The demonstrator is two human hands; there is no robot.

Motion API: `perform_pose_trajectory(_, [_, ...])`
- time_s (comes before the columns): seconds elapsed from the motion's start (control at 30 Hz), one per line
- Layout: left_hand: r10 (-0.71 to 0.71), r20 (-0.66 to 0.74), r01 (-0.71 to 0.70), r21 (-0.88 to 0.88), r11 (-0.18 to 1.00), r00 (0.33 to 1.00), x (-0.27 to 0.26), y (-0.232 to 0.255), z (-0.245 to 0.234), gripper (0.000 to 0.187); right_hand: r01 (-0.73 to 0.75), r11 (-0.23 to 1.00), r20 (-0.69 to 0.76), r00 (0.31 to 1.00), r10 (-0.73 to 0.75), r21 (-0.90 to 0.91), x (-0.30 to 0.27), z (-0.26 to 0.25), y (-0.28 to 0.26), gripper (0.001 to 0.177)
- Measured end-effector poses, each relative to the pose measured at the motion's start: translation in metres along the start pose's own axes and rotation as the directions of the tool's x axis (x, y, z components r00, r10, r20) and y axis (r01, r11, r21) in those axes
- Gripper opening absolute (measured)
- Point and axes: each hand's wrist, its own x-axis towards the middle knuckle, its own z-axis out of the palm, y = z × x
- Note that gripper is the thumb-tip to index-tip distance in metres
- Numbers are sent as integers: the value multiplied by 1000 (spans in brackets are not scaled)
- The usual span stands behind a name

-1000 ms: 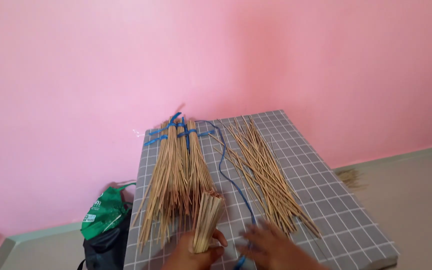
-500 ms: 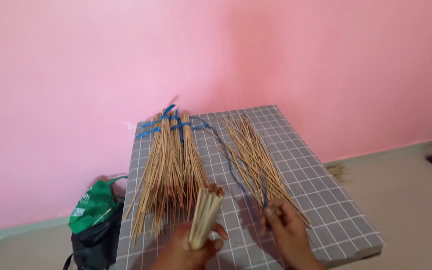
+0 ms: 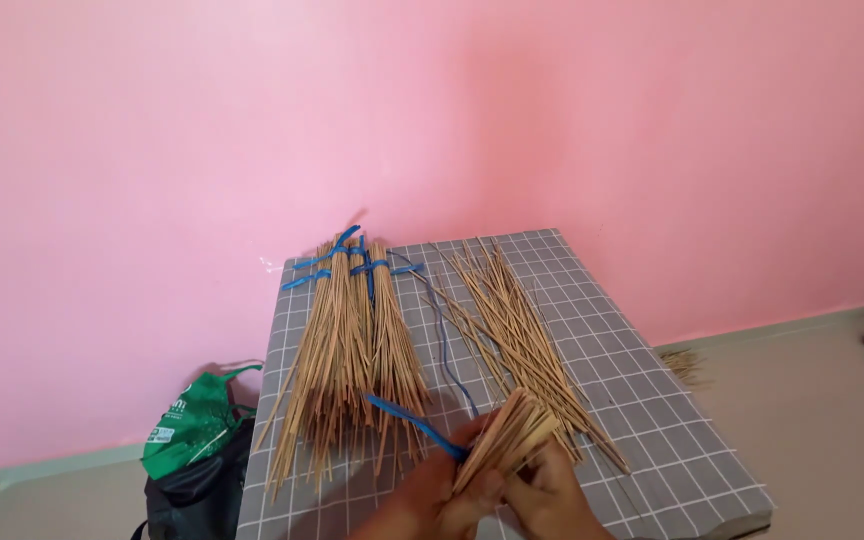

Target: Bundling and tying palm leaf ribs together with plastic string to create traditional brooms.

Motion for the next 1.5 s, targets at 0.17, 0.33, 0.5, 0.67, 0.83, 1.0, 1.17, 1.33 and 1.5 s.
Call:
perform_pose_trajectory(0.17, [-498,-261,534,91,840,827,-2,42,6,49,-91,994,-45,995,89,-54,-7,7,-29,79])
perform_pose_trajectory(0.33, [-481,-511,674,310,670,713,2,80,6,49,106,915,-26,992,-126,-389,-6,-6,-41,111])
perform_pose_trajectory(0.5, [-375,-566,677,572,463,734,12,131,5,40,434,369,347,895,-280,-822,1,-17,-67,5])
perform_pose_trajectory(0.67, [-258,-567,622,738,262,782,12,159,-12,41,531,278,473,844,-251,-800,25,-13,-116,13])
perform_pose_trajectory(0.83, [-335,-352,425,887,178,874,6,159,-4,42,630,265,562,774,-290,-730,65,6,-171,13])
perform_pose_trajectory(1.0, [-659,-156,193,981,-17,736,19,158,29,37,474,683,699,711,75,-556,105,25,-172,3])
perform_pose_trajectory(1.17, [-447,-211,273,959,80,870,5,161,21,44,79,941,664,728,171,-328,98,-6,-87,5])
perform_pose_trajectory(1.33, [-200,-255,260,966,-3,946,7,131,-6,24,-528,753,77,797,599,-393,45,1,-56,33])
perform_pose_trajectory(1.5, [-166,-338,325,940,-99,926,14,115,-19,32,313,542,394,918,36,-780,23,-3,-108,11])
